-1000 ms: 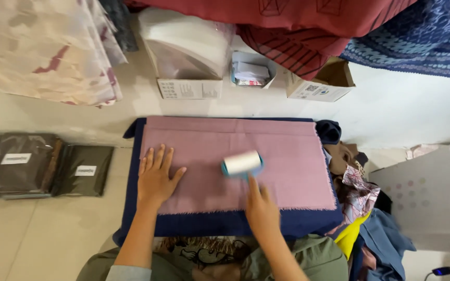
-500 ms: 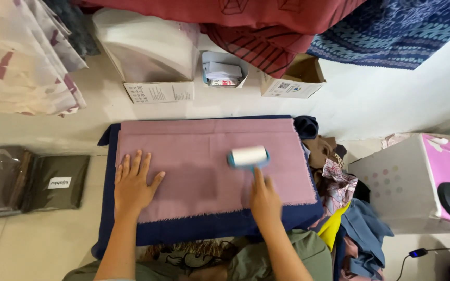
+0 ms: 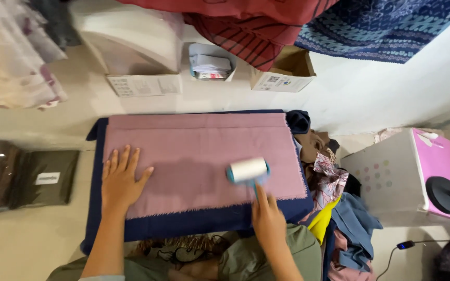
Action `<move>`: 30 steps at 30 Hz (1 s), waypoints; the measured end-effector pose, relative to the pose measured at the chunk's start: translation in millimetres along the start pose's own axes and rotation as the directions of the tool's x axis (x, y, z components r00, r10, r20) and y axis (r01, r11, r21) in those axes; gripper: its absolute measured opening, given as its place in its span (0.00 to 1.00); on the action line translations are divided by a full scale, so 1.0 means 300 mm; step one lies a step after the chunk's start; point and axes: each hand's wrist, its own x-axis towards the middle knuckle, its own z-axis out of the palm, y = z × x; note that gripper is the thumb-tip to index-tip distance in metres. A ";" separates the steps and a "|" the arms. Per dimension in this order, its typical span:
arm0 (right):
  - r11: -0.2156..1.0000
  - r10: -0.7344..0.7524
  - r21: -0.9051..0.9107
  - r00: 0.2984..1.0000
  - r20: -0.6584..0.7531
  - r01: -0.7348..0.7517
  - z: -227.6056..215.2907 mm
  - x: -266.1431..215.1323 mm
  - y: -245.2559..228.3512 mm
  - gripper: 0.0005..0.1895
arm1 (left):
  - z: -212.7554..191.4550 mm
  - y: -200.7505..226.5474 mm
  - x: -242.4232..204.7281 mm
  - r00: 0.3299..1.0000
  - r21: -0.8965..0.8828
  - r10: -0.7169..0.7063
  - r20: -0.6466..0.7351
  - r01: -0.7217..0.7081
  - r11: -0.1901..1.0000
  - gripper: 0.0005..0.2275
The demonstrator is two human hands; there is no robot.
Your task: Cleaning a piece of fabric with a lint roller and then folding it neatly.
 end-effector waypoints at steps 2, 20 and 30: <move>0.995 0.099 -0.033 0.994 0.054 -0.097 -0.064 -0.153 0.032 0.28 | 0.033 -0.013 0.003 0.999 -0.006 0.013 -0.045 -0.014 1.000 0.36; 0.983 0.043 0.181 0.996 -0.080 -0.028 0.153 0.641 0.233 0.23 | 0.035 -0.014 0.011 0.999 0.010 -0.011 -0.032 0.011 1.000 0.36; 0.985 0.168 0.050 0.985 -0.037 -0.166 -0.096 -0.017 0.262 0.25 | 0.068 -0.032 0.022 0.997 0.019 0.004 -0.071 -0.003 1.000 0.36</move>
